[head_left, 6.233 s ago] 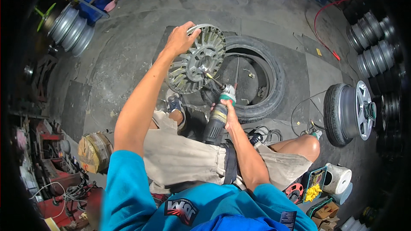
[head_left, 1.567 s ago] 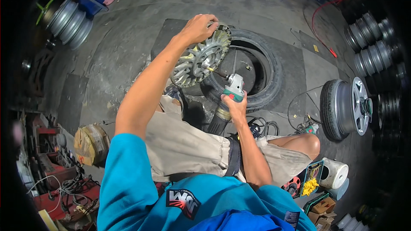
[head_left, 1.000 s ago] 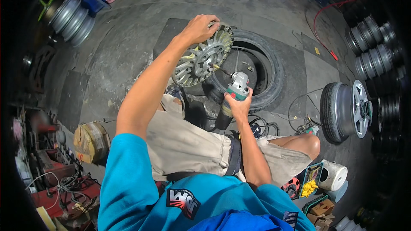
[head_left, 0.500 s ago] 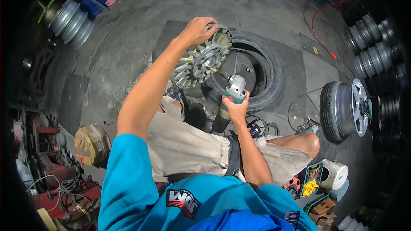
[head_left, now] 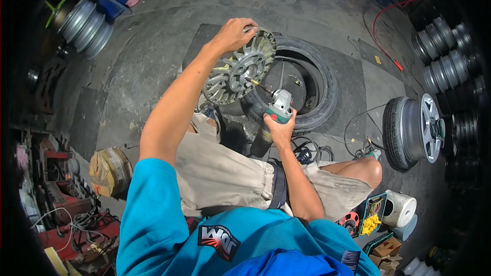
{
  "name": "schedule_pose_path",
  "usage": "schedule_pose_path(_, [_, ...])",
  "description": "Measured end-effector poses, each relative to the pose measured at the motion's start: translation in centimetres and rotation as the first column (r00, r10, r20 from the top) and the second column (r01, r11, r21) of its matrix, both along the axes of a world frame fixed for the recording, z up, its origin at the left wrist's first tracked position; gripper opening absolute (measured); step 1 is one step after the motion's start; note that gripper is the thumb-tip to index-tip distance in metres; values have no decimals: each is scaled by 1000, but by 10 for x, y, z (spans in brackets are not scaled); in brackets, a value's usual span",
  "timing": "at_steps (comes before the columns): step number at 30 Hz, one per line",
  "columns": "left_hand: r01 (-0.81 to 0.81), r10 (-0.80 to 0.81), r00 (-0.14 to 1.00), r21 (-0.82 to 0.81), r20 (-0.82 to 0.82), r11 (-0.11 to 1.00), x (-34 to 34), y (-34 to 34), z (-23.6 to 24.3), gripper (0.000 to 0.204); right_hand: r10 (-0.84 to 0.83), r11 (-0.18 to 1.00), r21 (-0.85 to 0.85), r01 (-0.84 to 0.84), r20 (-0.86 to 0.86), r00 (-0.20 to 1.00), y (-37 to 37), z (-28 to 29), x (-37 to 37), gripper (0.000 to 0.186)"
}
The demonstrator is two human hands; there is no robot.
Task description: The person uses a handheld power grinder to smooth the inner edge and bolt holes of a metal wheel hub while holding the hub by hand against a tire.
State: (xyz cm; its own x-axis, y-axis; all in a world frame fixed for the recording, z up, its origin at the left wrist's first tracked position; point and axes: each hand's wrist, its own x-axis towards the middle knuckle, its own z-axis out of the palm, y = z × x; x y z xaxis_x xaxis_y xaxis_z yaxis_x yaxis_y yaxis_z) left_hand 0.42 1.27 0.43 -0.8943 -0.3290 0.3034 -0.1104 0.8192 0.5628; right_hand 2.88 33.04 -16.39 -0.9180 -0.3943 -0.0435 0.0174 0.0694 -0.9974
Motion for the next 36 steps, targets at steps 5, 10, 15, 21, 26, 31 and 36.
schedule_pose_path(5, [9, -9, 999, -8, -41, 1000, 3, -4, -4, 34, 30, 999, 22, -32, 69, 997, 0, 3, 4, 83])
schedule_pose_path(10, [29, -30, 998, -14, -57, 999, 3, -3, -3, 34, 1, 998, 64, -6, 80, 997, -1, -3, 2, 87])
schedule_pose_path(15, [47, -50, 995, -39, -81, 998, 1, -1, -3, 34, -75, 993, 82, 88, -146, 987, -12, 20, -10, 87])
schedule_pose_path(21, [28, -33, 998, -84, -58, 996, -4, -4, -6, 35, -28, 987, 148, 67, -253, 967, -10, 32, -7, 85])
schedule_pose_path(26, [24, -27, 998, -57, -55, 998, -4, -2, -3, 35, -38, 992, 110, 61, -195, 980, -12, 12, -20, 85])
schedule_pose_path(31, [-2, 0, 999, -50, -32, 999, 1, -2, -2, 34, 12, 986, 164, 12, -148, 989, -14, 32, -14, 84])
schedule_pose_path(36, [32, -36, 997, -69, -62, 997, -3, -1, -2, 35, -5, 997, 75, 15, -131, 991, -9, 13, -19, 83])
